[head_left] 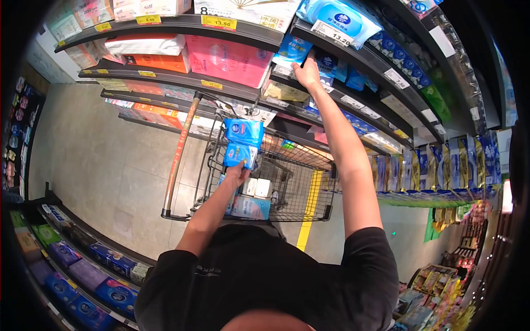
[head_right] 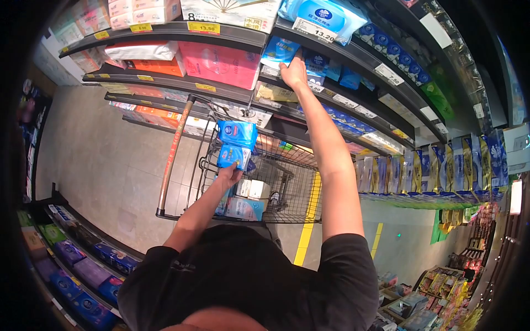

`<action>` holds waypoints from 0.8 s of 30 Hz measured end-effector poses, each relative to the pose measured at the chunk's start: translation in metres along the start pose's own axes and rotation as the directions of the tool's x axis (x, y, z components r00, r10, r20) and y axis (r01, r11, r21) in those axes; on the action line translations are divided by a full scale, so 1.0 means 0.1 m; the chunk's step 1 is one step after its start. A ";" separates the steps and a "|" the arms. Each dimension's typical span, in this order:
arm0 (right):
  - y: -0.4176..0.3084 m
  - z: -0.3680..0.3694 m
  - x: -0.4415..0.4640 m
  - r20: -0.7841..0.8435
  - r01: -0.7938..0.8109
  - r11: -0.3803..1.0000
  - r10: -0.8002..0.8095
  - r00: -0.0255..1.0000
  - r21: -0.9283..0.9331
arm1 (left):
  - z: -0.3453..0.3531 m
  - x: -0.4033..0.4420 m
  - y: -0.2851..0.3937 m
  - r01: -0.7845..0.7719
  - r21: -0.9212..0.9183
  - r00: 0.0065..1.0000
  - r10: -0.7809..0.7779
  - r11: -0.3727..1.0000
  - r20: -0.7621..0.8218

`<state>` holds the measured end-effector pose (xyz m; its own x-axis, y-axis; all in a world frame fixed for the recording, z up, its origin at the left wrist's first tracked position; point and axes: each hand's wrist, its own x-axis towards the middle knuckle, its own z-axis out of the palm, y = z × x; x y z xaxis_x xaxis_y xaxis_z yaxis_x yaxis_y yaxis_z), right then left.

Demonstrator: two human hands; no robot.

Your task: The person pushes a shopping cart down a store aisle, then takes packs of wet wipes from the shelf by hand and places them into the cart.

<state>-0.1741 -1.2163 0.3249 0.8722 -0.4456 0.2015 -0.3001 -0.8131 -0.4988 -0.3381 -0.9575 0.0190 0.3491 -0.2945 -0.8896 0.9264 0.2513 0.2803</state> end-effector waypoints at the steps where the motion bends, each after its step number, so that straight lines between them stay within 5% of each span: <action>1: -0.04 0.00 -0.07 0.001 -0.004 1.000 0.004 1.000 0.002 | 0.01 0.04 0.00 0.000 -0.042 1.000 -0.001 0.999 -0.020; 3: -0.13 0.03 -0.27 -0.374 0.105 0.987 -0.052 0.926 0.123 | -0.02 0.19 -0.05 0.006 -0.090 0.999 -0.010 0.996 -0.050; 5: -0.16 0.09 -0.47 -0.444 0.282 0.940 -0.172 0.879 0.194 | -0.13 0.46 -0.09 -0.017 -0.028 0.999 0.018 0.999 0.051; 8: -0.22 0.21 -1.05 -0.321 0.342 0.838 -0.213 0.923 0.425 | -0.12 0.47 -0.13 -0.052 -0.155 0.998 0.058 0.986 0.031; 11: -0.09 0.40 -1.68 -0.018 0.218 0.864 -0.236 0.972 0.454 | 0.00 -0.05 -0.09 -0.141 -0.104 0.990 0.137 0.985 -0.041; 13: 0.21 0.70 -2.01 0.149 0.279 0.889 -0.351 0.925 0.363 | 0.02 -0.45 -0.08 -0.144 -0.055 0.989 0.142 0.988 -0.042; 15: 0.31 0.78 -2.39 0.350 0.176 0.946 -0.267 0.898 0.271 | 0.02 -0.65 -0.12 -0.225 0.017 0.974 0.224 0.974 0.030; 19: 0.56 0.98 -2.80 0.388 0.050 0.964 -0.152 0.909 0.262 | -0.03 -0.97 -0.23 -0.313 0.251 0.940 0.262 0.916 0.217; 21: 0.57 0.85 -2.82 0.757 -0.514 0.755 0.035 0.652 0.407 | -0.03 -1.06 -0.27 -0.352 0.265 0.922 0.284 0.898 0.264; 24: 0.63 0.69 -2.73 0.826 -0.607 0.681 0.007 0.564 0.409 | 0.01 -1.20 -0.25 -0.462 0.306 0.862 0.340 0.833 0.375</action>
<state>-0.4048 -1.1205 0.1804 0.8089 0.0525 -0.5856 -0.5759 -0.1297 -0.8071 -0.4029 -0.9290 0.1193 0.6692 -0.5140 -0.5366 0.6536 0.0635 0.7542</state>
